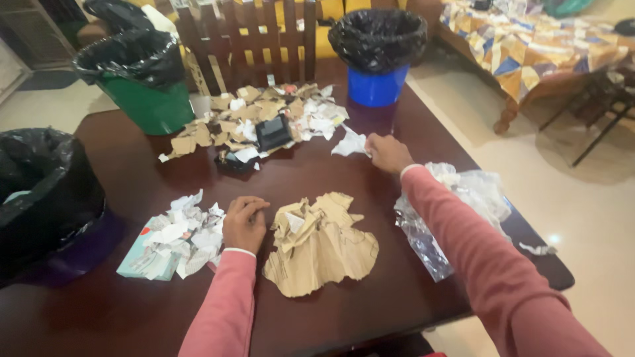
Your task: The person sorts shredded paper and cardboard pieces on a table into separate piles, then transfers the shredded paper into a black trash bin. The person handles the materials by hand and places them into designated areas on the table and into the bin.
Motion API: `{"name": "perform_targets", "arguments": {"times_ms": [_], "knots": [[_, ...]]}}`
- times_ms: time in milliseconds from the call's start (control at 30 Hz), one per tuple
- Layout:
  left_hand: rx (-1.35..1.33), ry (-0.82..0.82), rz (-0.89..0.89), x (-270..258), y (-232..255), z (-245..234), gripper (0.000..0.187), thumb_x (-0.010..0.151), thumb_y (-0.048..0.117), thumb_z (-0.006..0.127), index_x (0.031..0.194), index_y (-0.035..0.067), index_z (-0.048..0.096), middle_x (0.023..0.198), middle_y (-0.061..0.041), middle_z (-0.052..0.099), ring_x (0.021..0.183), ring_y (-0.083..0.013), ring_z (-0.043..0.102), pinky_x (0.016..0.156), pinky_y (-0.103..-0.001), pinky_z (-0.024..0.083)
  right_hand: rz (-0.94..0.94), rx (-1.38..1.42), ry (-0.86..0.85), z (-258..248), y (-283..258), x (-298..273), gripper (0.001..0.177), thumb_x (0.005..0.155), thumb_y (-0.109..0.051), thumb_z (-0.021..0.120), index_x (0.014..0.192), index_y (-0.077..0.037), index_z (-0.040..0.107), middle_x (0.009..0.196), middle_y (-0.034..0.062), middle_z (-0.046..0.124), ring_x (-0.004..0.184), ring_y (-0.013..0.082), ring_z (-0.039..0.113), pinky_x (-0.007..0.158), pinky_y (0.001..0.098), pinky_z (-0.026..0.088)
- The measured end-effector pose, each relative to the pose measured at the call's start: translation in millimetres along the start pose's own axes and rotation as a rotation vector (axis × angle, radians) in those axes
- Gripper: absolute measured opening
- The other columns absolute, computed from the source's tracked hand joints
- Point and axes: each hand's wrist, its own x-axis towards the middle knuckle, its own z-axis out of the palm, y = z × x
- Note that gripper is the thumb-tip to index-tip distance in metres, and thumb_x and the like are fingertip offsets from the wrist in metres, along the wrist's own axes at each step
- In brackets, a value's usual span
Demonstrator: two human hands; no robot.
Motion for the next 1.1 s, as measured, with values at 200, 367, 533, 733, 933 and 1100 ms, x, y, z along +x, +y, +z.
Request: {"name": "perform_targets", "arguments": {"times_ms": [200, 367, 533, 733, 933, 1100], "knots": [[-0.003, 0.029, 0.014, 1.8, 0.9, -1.6, 0.024, 0.077, -0.007, 0.068, 0.090, 0.010, 0.078, 0.100, -0.004, 0.071, 0.091, -0.0242, 0.068, 0.071, -0.034, 0.057, -0.052, 0.459, -0.044, -5.3, 5.2, -11.2, 0.013, 0.101, -0.017, 0.054, 0.109, -0.009, 0.059, 0.091, 0.0131, 0.075, 0.080, 0.0234, 0.078, 0.073, 0.0384, 0.059], [0.024, 0.059, 0.049, 1.0, 3.1, -2.1, 0.024, 0.075, -0.006, 0.069, 0.089, 0.011, 0.077, 0.098, -0.003, 0.072, 0.093, -0.0252, 0.069, 0.075, -0.036, 0.056, -0.079, 0.717, -0.077, -4.4, -6.5, -26.0, 0.010, 0.101, -0.010, 0.051, 0.107, -0.004, 0.056, 0.088, 0.0119, 0.070, 0.074, 0.0197, 0.079, 0.064, 0.0305, 0.063], [-0.008, 0.090, 0.023, 2.7, 2.0, -1.2, 0.025, 0.078, -0.006, 0.069, 0.094, 0.011, 0.077, 0.099, -0.004, 0.071, 0.089, -0.0241, 0.069, 0.071, -0.034, 0.056, -0.069, 0.767, -0.104, -16.5, -26.1, -36.5, 0.011, 0.101, -0.010, 0.056, 0.110, -0.005, 0.060, 0.086, 0.0088, 0.073, 0.073, 0.0180, 0.078, 0.065, 0.0294, 0.062], [-0.013, 0.070, -0.023, 6.5, 7.0, -3.0, 0.026, 0.083, -0.002, 0.070, 0.103, 0.012, 0.078, 0.098, -0.004, 0.072, 0.079, -0.0215, 0.068, 0.064, -0.032, 0.054, -0.200, 0.817, -0.051, -22.6, -53.8, -45.8, 0.011, 0.099, -0.006, 0.058, 0.109, -0.003, 0.062, 0.089, 0.0082, 0.074, 0.078, 0.0152, 0.076, 0.068, 0.0278, 0.062], [0.087, 0.137, 0.169, 16.1, 32.0, -11.7, 0.040, 0.087, 0.004, 0.073, 0.126, 0.014, 0.071, 0.101, -0.006, 0.070, 0.082, -0.0226, 0.068, 0.067, -0.034, 0.055, -0.488, 0.565, 0.179, -36.7, -94.3, -65.8, 0.011, 0.095, -0.001, 0.061, 0.105, -0.001, 0.067, 0.089, 0.0111, 0.074, 0.079, 0.0205, 0.076, 0.071, 0.0309, 0.060], [0.200, 0.068, 0.378, 34.6, 58.2, -24.5, 0.052, 0.088, 0.011, 0.078, 0.138, 0.010, 0.064, 0.100, -0.008, 0.069, 0.080, -0.0250, 0.065, 0.068, -0.039, 0.055, -0.707, 0.386, 0.241, -52.4, -128.6, -85.8, 0.015, 0.092, 0.002, 0.063, 0.106, 0.000, 0.068, 0.104, 0.0162, 0.071, 0.095, 0.0350, 0.071, 0.081, 0.0413, 0.058]]}}
